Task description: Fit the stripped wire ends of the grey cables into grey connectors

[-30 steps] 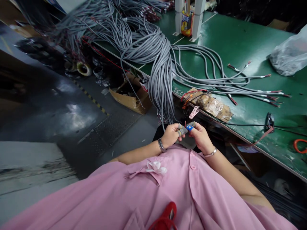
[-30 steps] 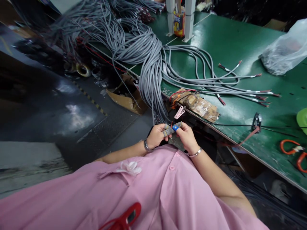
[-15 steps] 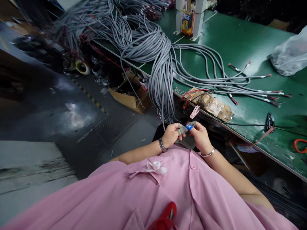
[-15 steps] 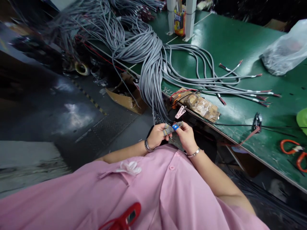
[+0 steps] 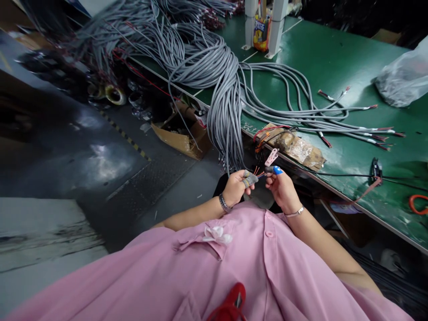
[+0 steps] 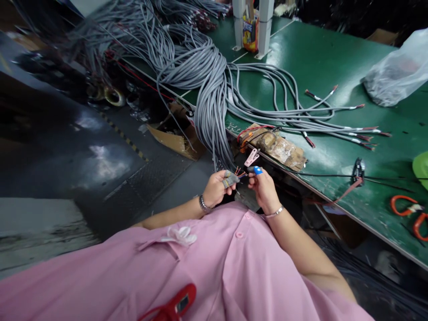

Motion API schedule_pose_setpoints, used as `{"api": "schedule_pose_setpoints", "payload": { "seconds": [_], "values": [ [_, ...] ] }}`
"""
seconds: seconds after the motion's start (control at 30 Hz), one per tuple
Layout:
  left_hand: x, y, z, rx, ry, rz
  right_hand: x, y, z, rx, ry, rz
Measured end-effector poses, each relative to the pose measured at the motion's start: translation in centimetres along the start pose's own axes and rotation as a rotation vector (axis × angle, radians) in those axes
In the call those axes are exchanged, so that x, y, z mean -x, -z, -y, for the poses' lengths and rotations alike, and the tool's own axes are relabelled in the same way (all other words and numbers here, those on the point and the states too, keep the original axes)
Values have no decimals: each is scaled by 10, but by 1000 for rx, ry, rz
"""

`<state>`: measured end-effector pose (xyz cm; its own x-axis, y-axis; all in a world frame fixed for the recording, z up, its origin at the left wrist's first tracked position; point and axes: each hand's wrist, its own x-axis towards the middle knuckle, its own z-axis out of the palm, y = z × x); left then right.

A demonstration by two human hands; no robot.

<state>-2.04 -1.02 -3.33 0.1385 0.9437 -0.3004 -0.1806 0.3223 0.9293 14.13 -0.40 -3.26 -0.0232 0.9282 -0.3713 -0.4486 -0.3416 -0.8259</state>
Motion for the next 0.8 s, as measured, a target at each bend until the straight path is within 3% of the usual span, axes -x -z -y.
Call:
{"api": "schedule_pose_setpoints", "payload": {
  "seconds": [0.17,0.33,0.5,0.8],
  "values": [
    [-1,1,-2,44,16,-36,5,0,2,104,-55,122],
    [1,-1,0,26,13,-18,5,-8,3,212,27,121],
    [1,-2,-2,74,-31,-80,7,-10,0,212,37,103],
    [-2,-2,-6,162,-49,-130,15,-11,-10,291,12,260]
  ]
}}
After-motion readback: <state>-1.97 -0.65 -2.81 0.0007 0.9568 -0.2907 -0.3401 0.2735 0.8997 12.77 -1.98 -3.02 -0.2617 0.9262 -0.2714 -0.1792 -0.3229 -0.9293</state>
